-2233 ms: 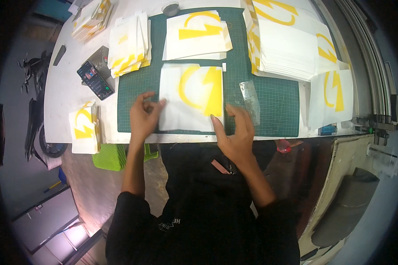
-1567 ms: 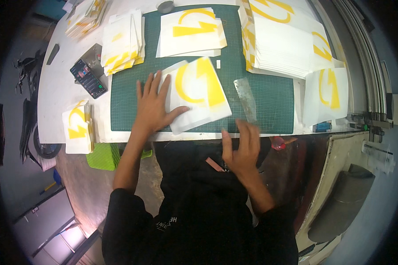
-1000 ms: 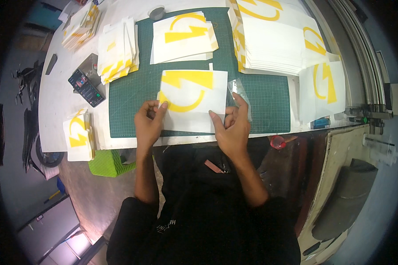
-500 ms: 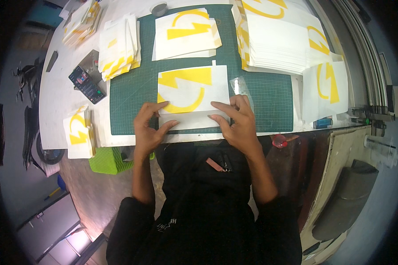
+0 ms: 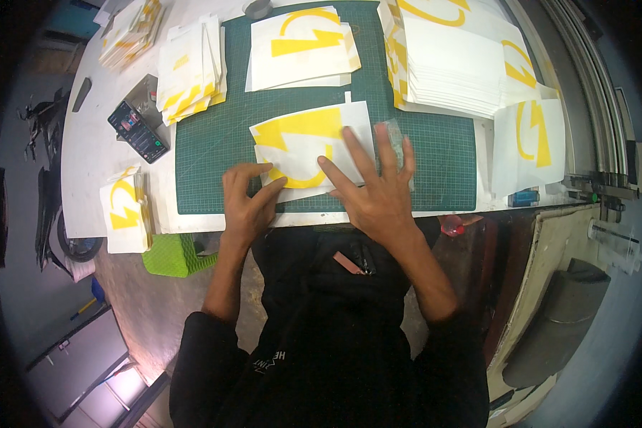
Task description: The person repeatedly folds white paper sheets with a yellow logo in half, presses the crease, and stacks them on a green cutting mat. The person handles the sheets one at a time, smoothing each fold before adding it to the growing pile.
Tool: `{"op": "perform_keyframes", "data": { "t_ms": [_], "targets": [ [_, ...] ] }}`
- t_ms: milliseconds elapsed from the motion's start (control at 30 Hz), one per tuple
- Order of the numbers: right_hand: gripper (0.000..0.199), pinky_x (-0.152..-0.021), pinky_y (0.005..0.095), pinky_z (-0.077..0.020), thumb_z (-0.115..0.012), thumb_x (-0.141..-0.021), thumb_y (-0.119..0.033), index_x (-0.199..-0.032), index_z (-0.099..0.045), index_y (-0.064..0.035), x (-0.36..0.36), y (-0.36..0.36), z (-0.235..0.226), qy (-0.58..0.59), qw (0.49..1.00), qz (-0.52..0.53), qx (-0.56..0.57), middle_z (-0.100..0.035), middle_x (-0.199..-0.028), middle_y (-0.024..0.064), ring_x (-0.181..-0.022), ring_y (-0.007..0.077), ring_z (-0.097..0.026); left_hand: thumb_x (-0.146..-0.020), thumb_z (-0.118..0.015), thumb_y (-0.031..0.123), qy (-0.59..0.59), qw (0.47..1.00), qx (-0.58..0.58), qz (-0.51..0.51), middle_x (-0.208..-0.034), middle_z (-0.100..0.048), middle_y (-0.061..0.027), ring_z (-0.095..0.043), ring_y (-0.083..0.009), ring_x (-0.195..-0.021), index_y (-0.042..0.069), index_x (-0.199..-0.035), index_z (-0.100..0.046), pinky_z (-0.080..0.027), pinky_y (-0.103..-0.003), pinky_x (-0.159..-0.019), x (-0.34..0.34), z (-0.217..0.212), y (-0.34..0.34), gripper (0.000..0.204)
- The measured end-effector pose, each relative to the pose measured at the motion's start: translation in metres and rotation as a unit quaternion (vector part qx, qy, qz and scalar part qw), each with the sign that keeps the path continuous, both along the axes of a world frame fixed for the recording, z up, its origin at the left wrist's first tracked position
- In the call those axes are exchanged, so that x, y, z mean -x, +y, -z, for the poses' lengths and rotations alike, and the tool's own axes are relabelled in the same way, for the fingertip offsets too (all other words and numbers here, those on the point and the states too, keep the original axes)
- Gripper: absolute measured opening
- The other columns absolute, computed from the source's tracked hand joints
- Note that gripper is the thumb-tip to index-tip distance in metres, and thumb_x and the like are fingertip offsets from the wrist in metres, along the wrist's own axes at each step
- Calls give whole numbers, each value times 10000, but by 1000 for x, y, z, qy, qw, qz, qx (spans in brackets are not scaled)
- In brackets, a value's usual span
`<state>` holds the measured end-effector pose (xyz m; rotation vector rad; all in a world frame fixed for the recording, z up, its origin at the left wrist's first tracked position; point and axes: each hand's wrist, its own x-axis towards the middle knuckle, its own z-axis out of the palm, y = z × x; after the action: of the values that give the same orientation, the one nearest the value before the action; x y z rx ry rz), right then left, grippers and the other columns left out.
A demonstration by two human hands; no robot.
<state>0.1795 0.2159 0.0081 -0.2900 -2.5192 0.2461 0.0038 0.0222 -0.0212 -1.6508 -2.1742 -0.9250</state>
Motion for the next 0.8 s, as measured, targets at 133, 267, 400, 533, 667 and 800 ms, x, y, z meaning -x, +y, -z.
{"op": "perform_keyframes", "data": {
  "t_ms": [133, 267, 400, 533, 667, 800],
  "targets": [
    [277, -1195, 722, -230, -740, -900, -100, -1173, -770, -139, 0, 13, 9, -60, 996, -53, -35, -645, -1437, 88, -1456, 321, -501, -703, -777, -2, 9, 1000, 2, 11, -1204, -691, -74, -632, -312, -1100, 115, -1040, -768, -473, -471, -919, 2, 3, -1, 357],
    [289, -1207, 723, -254, -713, -897, -50, -1174, -765, -111, -6, 15, 30, -44, 995, -87, -24, -693, -1360, 95, -1401, 305, -570, -744, -798, 15, 30, 999, 31, 0, -1262, -707, -70, -643, -309, -1163, 125, -1110, -768, -478, -478, -954, -8, -5, 0, 383],
    [339, -1219, 712, -273, -700, -878, -14, -1201, -760, -100, -5, 13, 33, -45, 994, -99, -8, -689, -1372, 106, -1422, 313, -551, -800, -770, 10, 78, 993, 80, 39, -1384, -694, -53, -616, -293, -1318, 143, -1215, -753, -463, -498, -1058, -19, -15, 10, 436],
    [329, -1238, 681, -273, -694, -888, -27, -1212, -746, -59, -8, 17, 34, -91, 988, -126, -18, -653, -1436, 131, -1455, 321, -519, -837, -724, 29, 76, 987, 125, 71, -1412, -682, -59, -591, -287, -1376, 111, -1257, -737, -464, -503, -1106, -14, -4, 4, 429],
    [355, -1260, 629, -269, -700, -921, -92, -1269, -704, -16, -14, 19, 35, -116, 982, -148, 9, -605, -1500, 139, -1484, 332, -478, -857, -706, 82, 77, 986, 124, 86, -1385, -687, -112, -602, -319, -1364, 35, -1259, -729, -476, -498, -1129, -13, 0, 3, 405],
    [480, -1274, 612, -244, -718, -958, -237, -1372, -640, -7, -19, 16, 28, -159, 973, -159, 56, -543, -1564, 136, -1526, 335, -410, -926, -707, 128, 40, 986, 145, 77, -1418, -659, -166, -588, -352, -1379, -6, -1303, -696, -464, -494, -1168, -24, 0, -3, 400]
  ]
}}
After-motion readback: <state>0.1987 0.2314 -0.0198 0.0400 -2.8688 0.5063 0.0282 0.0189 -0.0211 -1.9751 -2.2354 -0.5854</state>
